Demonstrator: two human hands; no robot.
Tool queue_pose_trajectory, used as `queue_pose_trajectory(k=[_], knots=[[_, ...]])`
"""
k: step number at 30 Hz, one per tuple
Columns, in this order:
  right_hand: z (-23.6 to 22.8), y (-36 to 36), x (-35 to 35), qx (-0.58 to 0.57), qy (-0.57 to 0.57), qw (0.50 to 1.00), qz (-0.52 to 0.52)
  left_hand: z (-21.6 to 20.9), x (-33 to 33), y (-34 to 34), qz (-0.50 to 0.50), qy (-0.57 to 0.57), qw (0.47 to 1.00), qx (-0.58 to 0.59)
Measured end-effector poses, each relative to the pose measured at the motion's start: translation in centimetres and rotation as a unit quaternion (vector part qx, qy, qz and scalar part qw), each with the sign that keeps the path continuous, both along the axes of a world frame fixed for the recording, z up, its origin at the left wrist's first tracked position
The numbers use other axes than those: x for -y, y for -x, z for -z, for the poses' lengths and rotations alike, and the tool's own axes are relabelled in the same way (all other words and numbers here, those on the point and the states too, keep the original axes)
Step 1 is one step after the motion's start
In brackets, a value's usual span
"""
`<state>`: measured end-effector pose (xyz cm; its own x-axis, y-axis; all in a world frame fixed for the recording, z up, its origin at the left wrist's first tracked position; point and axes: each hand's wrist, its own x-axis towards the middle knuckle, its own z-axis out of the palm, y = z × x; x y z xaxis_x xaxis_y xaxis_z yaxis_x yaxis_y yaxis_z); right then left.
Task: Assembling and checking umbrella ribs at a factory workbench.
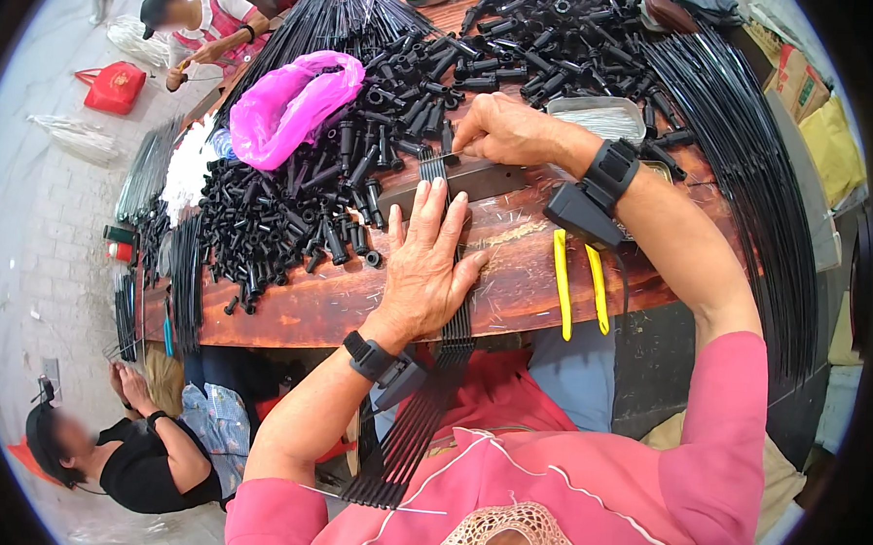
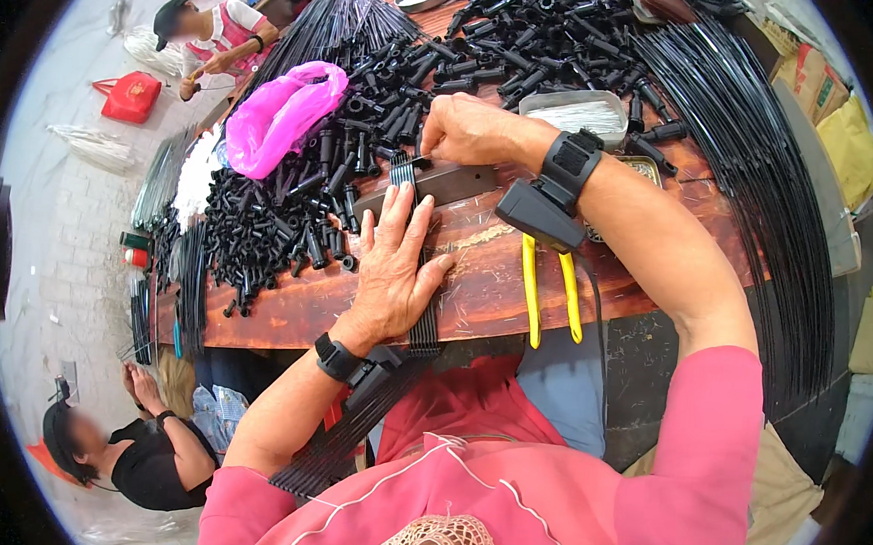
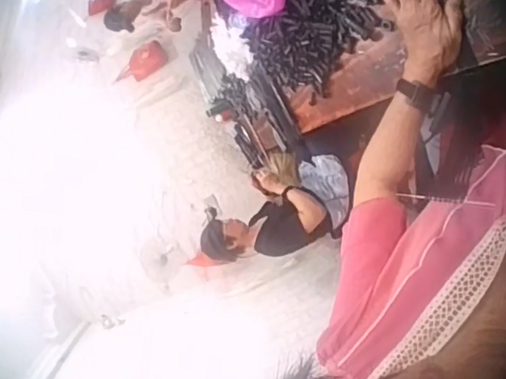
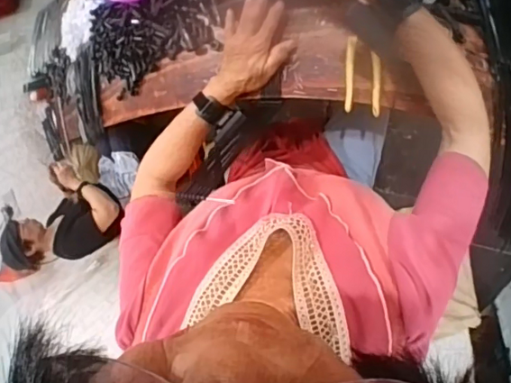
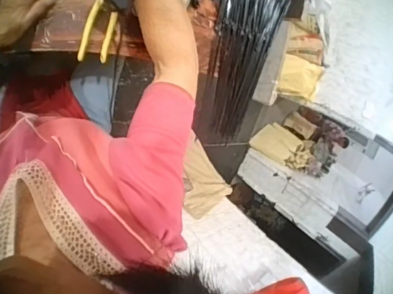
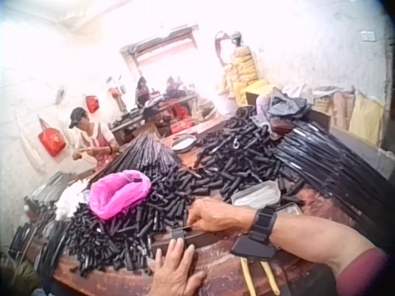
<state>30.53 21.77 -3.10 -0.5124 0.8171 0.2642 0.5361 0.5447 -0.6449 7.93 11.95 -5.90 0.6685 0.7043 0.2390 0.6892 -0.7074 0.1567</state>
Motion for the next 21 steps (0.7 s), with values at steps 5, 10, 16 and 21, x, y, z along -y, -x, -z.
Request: queue_pose_trajectory(k=[5, 10, 16, 21], knots=[[0.5, 1.5, -0.8, 0.022, -0.016, 0.999, 0.032, 0.0, 0.0, -0.2, 0.001, 0.001, 1.0, -0.002], [1.1, 2.3, -0.5, 0.051, -0.033, 0.993, 0.101, 0.1, 0.1, -0.4, 0.005, 0.004, 1.0, 0.007], [-3.1, -4.7, 1.7, 0.114, -0.135, 0.967, 0.181, 0.1, 0.1, 0.3, -0.005, 0.002, 1.0, 0.021], [-4.8, -10.6, 4.7, 0.296, -0.014, 0.911, 0.288, 0.3, 0.0, 0.1, 0.004, -0.005, 0.999, 0.032]])
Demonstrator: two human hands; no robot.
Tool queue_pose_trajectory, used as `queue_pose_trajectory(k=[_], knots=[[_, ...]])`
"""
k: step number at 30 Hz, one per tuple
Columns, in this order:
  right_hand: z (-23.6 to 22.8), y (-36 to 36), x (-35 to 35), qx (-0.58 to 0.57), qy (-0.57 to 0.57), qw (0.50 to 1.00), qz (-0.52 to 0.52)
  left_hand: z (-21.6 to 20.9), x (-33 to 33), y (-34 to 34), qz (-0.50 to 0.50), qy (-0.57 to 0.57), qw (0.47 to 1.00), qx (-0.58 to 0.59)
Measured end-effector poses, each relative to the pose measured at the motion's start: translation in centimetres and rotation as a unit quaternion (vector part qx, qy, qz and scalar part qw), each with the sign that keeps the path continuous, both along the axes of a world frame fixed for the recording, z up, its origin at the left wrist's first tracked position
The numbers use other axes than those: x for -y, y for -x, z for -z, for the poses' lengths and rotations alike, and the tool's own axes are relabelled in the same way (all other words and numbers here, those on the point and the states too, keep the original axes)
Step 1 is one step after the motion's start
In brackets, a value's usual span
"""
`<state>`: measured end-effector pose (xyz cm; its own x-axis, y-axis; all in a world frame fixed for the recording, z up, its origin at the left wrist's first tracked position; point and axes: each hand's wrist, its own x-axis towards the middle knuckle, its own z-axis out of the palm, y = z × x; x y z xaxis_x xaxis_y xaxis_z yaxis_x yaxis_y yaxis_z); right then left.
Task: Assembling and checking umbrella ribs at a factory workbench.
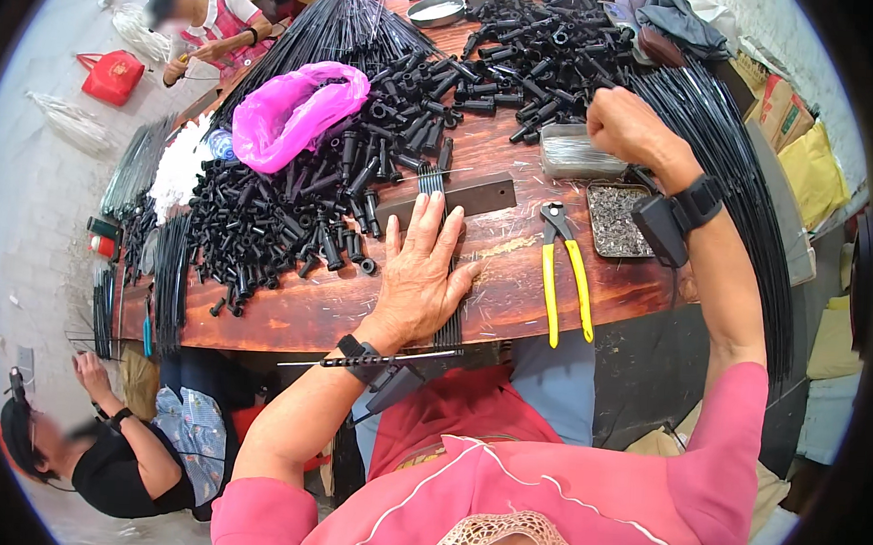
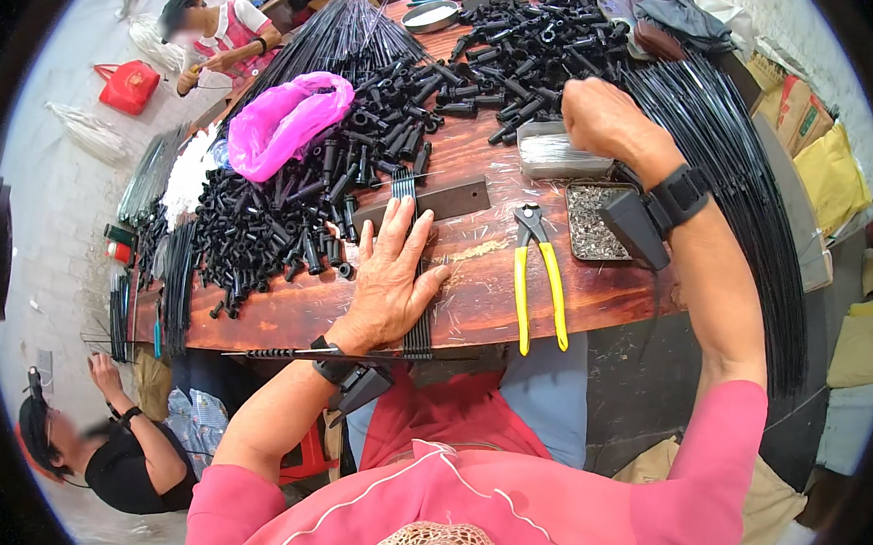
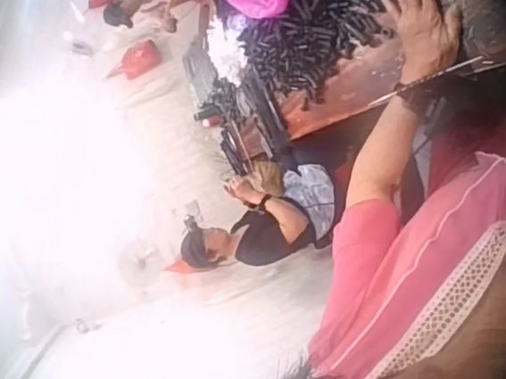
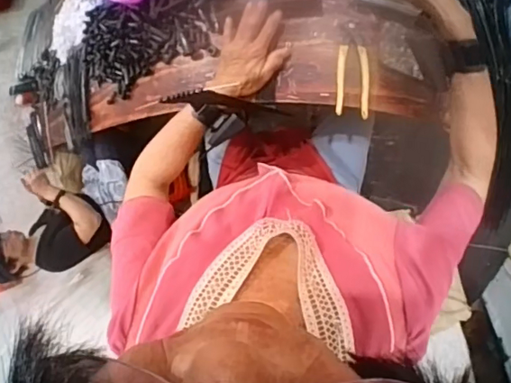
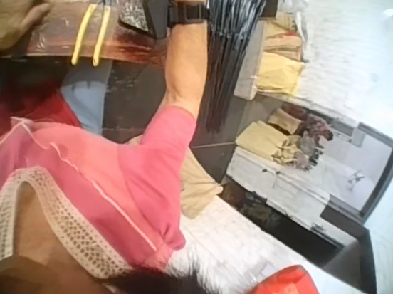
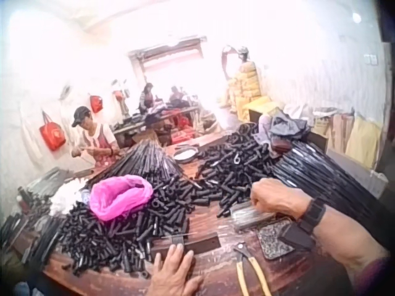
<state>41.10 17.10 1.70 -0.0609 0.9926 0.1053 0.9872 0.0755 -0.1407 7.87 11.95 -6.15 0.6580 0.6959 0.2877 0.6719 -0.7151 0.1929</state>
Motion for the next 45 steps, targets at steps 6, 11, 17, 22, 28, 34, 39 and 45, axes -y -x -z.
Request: queue_pose_trajectory(k=[6, 11, 17, 22, 28, 34, 39, 45], knots=[[2.6, -1.0, 0.4, -0.017, -0.056, 0.998, -0.033, 0.0, 0.0, 0.0, 0.005, 0.0, 1.0, 0.004], [2.3, -1.6, 0.3, -0.067, -0.061, 0.995, -0.051, -0.3, 0.1, 0.1, -0.003, 0.01, 1.0, -0.003], [0.8, -0.5, 0.8, -0.144, -0.103, 0.98, -0.093, -0.5, 0.1, -0.2, 0.002, 0.015, 1.0, -0.006], [2.3, 6.1, -0.7, -0.176, -0.075, 0.96, -0.203, -0.4, 0.0, -0.1, -0.001, 0.016, 1.0, -0.021], [3.0, 9.7, -1.1, -0.166, 0.002, 0.967, -0.195, -0.3, 0.0, -0.3, -0.003, 0.018, 0.999, -0.031], [2.6, 10.7, -1.2, -0.11, 0.046, 0.973, -0.196, -0.3, 0.1, -0.3, 0.002, 0.003, 1.0, -0.012], [2.9, 11.0, -1.6, -0.085, 0.046, 0.973, -0.209, -0.2, 0.0, -0.2, 0.0, -0.001, 1.0, -0.013], [2.8, 11.3, -1.8, -0.074, 0.046, 0.975, -0.204, -0.2, 0.0, -0.2, -0.004, 0.013, 1.0, -0.024]])
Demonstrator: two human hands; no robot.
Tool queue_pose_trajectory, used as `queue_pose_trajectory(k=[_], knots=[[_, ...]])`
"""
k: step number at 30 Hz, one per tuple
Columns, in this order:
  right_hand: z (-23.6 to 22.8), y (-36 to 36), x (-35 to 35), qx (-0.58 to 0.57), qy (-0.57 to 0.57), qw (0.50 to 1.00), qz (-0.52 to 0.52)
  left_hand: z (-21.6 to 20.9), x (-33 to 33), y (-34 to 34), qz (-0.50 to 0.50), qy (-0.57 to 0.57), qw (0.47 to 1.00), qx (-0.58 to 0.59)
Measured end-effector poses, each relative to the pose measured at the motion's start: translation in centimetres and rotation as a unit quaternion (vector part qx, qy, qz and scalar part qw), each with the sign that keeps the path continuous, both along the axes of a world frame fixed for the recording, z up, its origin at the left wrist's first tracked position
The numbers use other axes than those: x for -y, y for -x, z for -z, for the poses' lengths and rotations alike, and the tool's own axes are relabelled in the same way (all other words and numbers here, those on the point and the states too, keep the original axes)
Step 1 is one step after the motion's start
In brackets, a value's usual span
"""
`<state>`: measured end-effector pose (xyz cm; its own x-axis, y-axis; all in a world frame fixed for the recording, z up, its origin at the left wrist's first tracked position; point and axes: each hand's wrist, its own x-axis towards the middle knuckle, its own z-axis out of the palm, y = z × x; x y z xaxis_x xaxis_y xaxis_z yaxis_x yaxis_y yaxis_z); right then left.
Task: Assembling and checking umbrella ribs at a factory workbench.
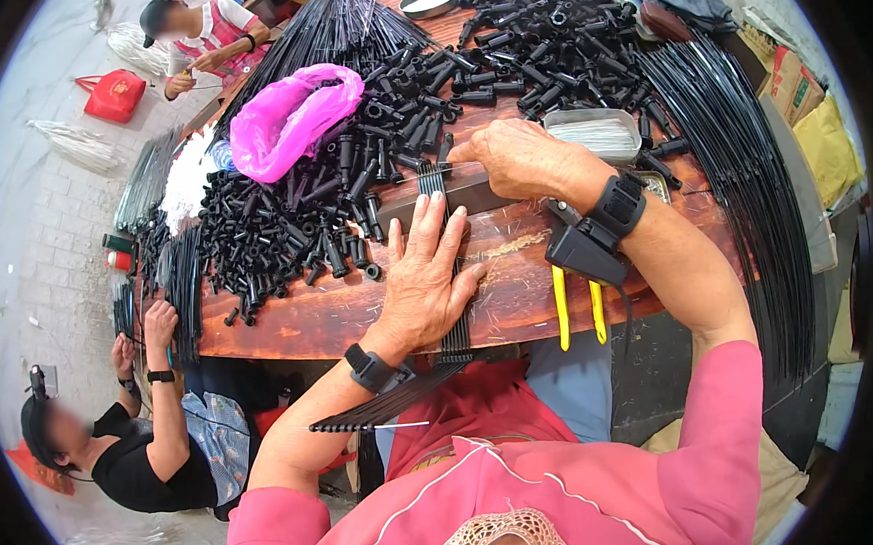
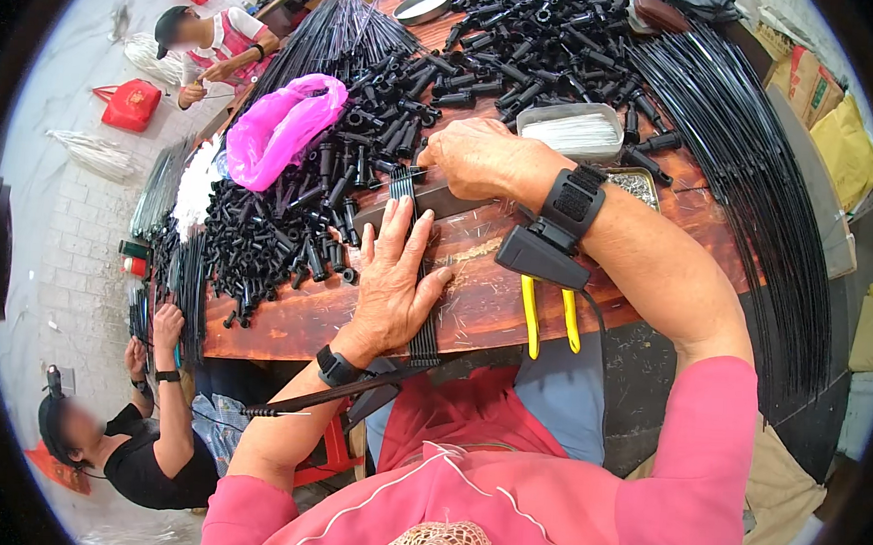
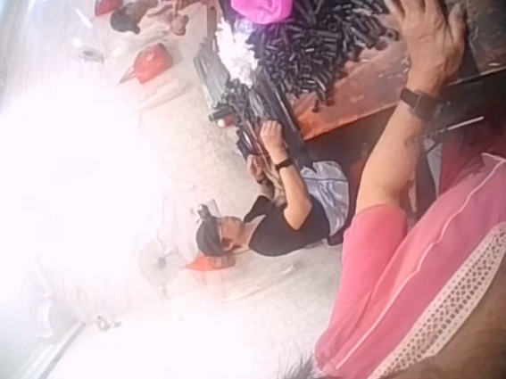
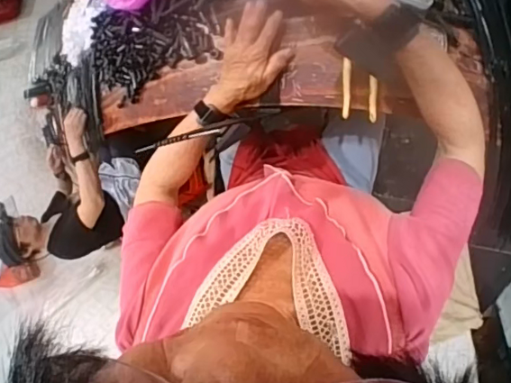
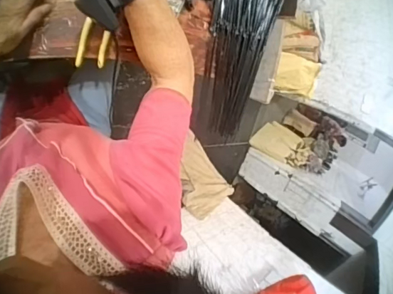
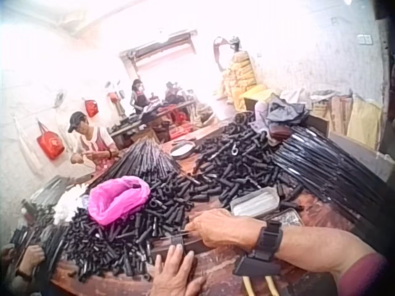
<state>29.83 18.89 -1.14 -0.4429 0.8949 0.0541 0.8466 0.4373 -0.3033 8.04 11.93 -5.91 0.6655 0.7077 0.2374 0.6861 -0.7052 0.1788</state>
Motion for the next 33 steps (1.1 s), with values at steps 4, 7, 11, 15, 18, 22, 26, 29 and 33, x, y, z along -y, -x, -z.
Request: queue_pose_trajectory(k=[4, 7, 11, 15, 18, 22, 26, 29, 33], knots=[[-0.13, 0.16, -0.17, 0.008, 0.014, 1.0, -0.004, -0.08, 0.02, -0.01, -0.005, -0.001, 1.0, -0.003], [0.24, -0.24, -0.13, 0.005, 0.007, 1.0, -0.005, -0.08, -0.03, -0.19, 0.001, 0.0, 1.0, 0.002], [0.16, -0.37, -0.2, -0.017, 0.006, 1.0, -0.016, -0.12, -0.05, -0.03, -0.002, 0.003, 1.0, 0.0], [-0.07, -0.24, -0.17, -0.009, 0.001, 1.0, -0.021, -0.03, -0.08, 0.1, -0.003, -0.001, 1.0, -0.005], [-0.05, -0.32, -0.03, -0.017, -0.007, 1.0, -0.022, -0.1, 0.0, 0.0, 0.0, 0.007, 1.0, -0.001], [0.04, -0.29, -0.1, -0.013, -0.016, 1.0, -0.023, 0.08, -0.11, 0.0, 0.001, 0.003, 1.0, -0.004], [-0.15, -0.3, 0.06, -0.006, -0.018, 1.0, -0.024, 0.0, -0.07, -0.04, 0.0, 0.001, 1.0, -0.003], [-0.43, -0.2, 0.17, -0.004, -0.009, 1.0, -0.021, -0.01, -0.04, 0.01, -0.001, 0.0, 1.0, -0.004], [-0.19, -0.35, 0.0, -0.018, -0.014, 0.999, -0.023, -0.12, -0.01, -0.04, 0.001, 0.004, 1.0, -0.002]])
